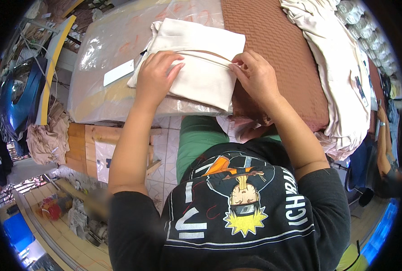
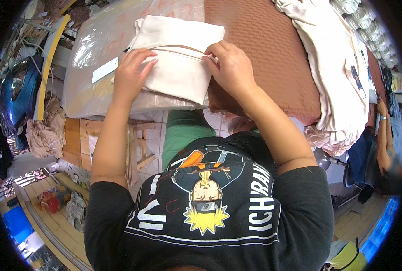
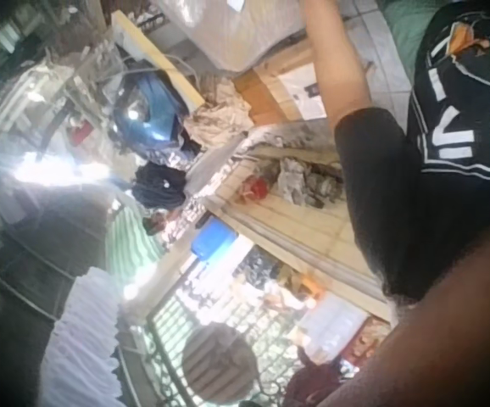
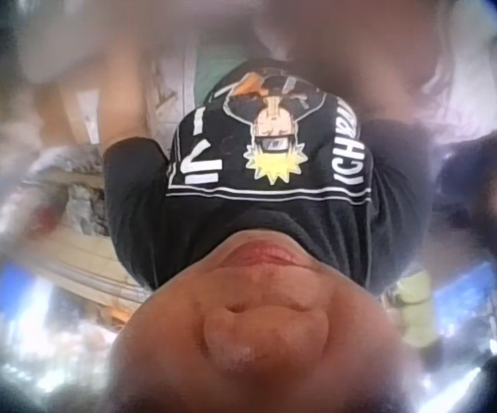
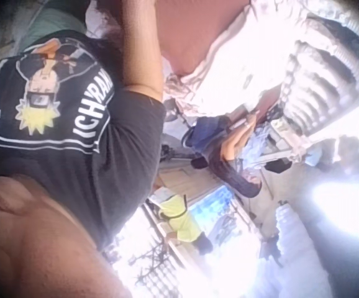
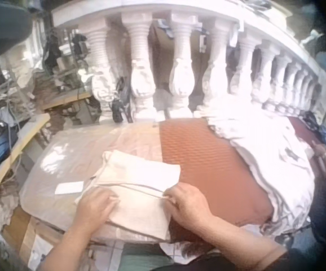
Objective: The person folds a light-colored shirt over a piece of cardboard, aligns the sleeves, and places the folded shirt into a plastic bag.
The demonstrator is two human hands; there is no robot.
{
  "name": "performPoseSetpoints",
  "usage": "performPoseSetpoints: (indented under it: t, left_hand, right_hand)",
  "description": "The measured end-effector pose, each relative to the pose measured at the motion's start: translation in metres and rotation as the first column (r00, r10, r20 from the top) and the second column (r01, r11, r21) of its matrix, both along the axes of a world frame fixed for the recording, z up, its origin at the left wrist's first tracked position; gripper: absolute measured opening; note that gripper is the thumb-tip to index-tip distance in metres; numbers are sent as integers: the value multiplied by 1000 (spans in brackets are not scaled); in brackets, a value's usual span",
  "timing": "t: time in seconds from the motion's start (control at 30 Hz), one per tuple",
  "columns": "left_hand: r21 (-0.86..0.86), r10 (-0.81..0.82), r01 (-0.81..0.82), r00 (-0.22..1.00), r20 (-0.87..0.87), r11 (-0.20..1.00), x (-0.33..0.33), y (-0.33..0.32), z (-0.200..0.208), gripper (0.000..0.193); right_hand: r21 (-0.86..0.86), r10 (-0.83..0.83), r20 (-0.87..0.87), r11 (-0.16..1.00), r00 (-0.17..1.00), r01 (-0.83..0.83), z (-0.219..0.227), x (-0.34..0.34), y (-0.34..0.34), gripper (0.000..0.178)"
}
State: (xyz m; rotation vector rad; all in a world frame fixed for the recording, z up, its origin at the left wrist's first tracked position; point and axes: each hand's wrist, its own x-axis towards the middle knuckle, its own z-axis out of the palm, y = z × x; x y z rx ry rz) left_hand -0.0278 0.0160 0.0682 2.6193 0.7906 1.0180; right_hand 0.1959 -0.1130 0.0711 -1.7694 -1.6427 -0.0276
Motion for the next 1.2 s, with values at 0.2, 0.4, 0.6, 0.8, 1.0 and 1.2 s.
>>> performPoseSetpoints:
  t: [0.2, 0.4, 0.6, 0.8, 1.0, 1.2]
  left_hand:
    - [235, -111, 126, 991, -77, 964, 50, 4, -1, 25]
    - [261, -81, 106, 991, -105, 960, 56, 10, -11, 15]
    - [271, -89, 103, 994, -64, 957, 54, 5, -12, 12]
    - [311, -99, 120, 992, -82, 943, 62, 7, -9, 13]
    - [274, -119, 151, 984, -130, 950, 37, -10, -15, 17]
    - [96, -208, 225, 965, -158, 970, 53, -41, -14, 45]
  right_hand:
    - [-12, -39, 25, 999, 999, 39, -12, 9, -4, 17]
    - [19, -53, 127, 999, 990, 51, -18, 10, -3, 16]
    - [66, -62, 219, 997, 974, 48, -25, 12, -2, 11]
    - [12, -69, 221, 998, 973, 68, -24, 11, -1, 10]
    - [95, 3, 187, 995, 982, -21, -27, 5, -13, 11]
    - [135, 23, 179, 990, 984, -47, -32, 8, -16, 10]
